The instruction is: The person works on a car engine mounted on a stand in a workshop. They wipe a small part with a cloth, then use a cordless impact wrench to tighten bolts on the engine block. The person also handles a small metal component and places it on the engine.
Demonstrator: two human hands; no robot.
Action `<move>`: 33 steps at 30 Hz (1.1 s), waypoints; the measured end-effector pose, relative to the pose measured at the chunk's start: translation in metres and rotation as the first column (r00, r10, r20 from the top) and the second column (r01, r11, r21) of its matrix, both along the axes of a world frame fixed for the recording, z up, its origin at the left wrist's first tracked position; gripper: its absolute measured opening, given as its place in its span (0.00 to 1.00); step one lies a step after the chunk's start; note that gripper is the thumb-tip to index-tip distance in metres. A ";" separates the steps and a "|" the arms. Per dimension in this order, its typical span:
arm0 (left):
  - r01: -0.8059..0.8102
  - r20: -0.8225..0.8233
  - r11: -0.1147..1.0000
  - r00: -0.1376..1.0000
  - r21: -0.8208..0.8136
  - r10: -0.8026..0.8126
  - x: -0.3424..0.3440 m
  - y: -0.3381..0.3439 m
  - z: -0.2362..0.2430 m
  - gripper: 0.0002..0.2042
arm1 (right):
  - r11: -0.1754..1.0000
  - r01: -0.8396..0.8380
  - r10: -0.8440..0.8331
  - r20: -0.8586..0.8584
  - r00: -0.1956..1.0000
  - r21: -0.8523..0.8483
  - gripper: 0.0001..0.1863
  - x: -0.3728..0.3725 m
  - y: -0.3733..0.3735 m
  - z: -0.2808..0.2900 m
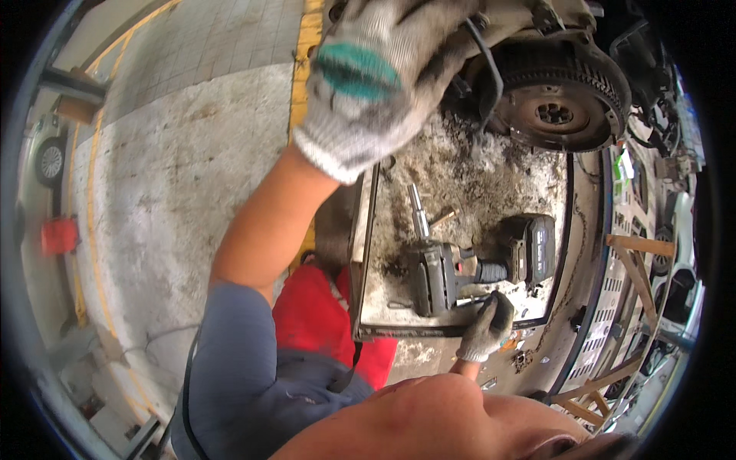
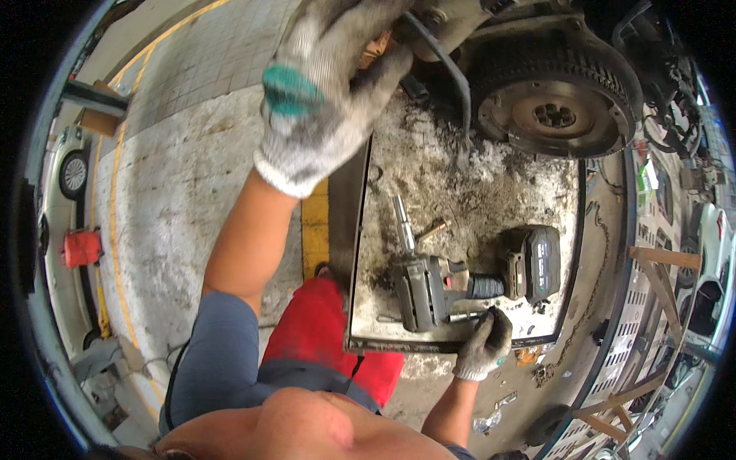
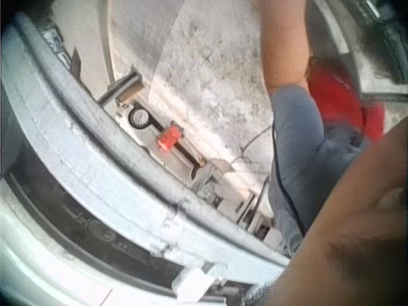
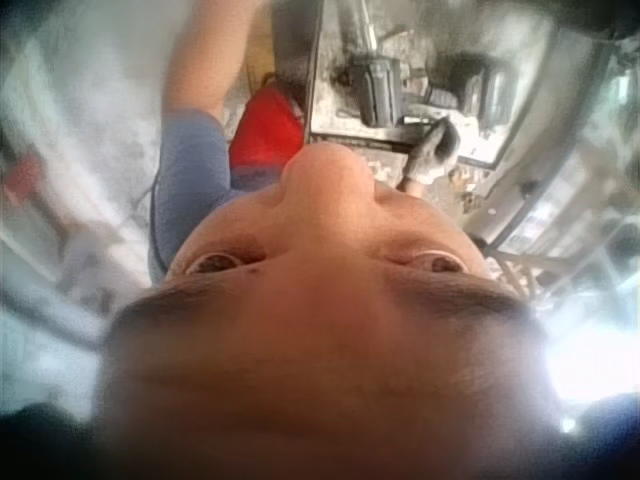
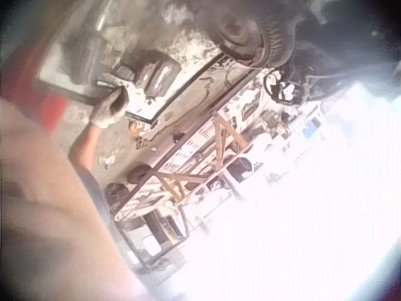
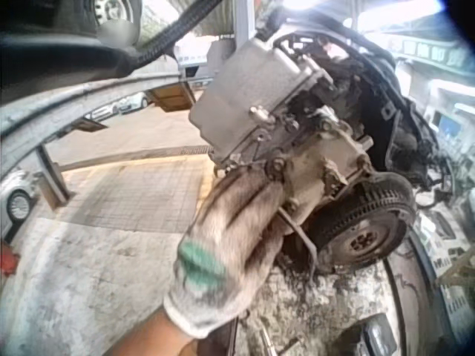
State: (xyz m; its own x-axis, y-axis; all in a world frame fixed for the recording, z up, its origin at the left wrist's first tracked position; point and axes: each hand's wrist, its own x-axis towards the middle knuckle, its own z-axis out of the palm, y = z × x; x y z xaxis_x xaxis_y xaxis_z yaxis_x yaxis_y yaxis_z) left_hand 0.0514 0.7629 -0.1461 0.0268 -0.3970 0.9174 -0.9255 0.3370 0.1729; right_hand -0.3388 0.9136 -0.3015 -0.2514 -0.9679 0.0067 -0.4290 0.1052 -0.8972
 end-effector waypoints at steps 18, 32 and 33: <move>0.026 -0.295 0.997 0.956 0.069 -0.004 0.007 0.037 -0.040 0.14 | 0.992 -0.098 0.076 -0.265 0.961 -0.074 0.11 0.006 -0.003 -0.001; -0.240 -0.285 0.823 0.858 0.515 0.428 -0.045 -0.024 0.103 0.27 | 0.957 -0.276 0.247 -0.252 0.936 -0.085 0.12 -0.008 -0.010 0.000; -0.249 -0.298 0.812 0.841 0.527 0.451 -0.048 -0.028 0.105 0.26 | 0.955 -0.291 0.274 -0.206 0.939 -0.058 0.12 -0.011 -0.009 -0.001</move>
State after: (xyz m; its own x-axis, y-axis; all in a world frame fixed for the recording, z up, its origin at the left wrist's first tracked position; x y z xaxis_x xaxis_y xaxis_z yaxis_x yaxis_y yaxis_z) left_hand 0.0030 0.7344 -0.0412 0.5619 -0.6491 0.5128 -0.7795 -0.2079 0.5909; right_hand -0.3497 0.9044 -0.3028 0.0468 -0.9924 0.1140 -0.5958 -0.1194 -0.7942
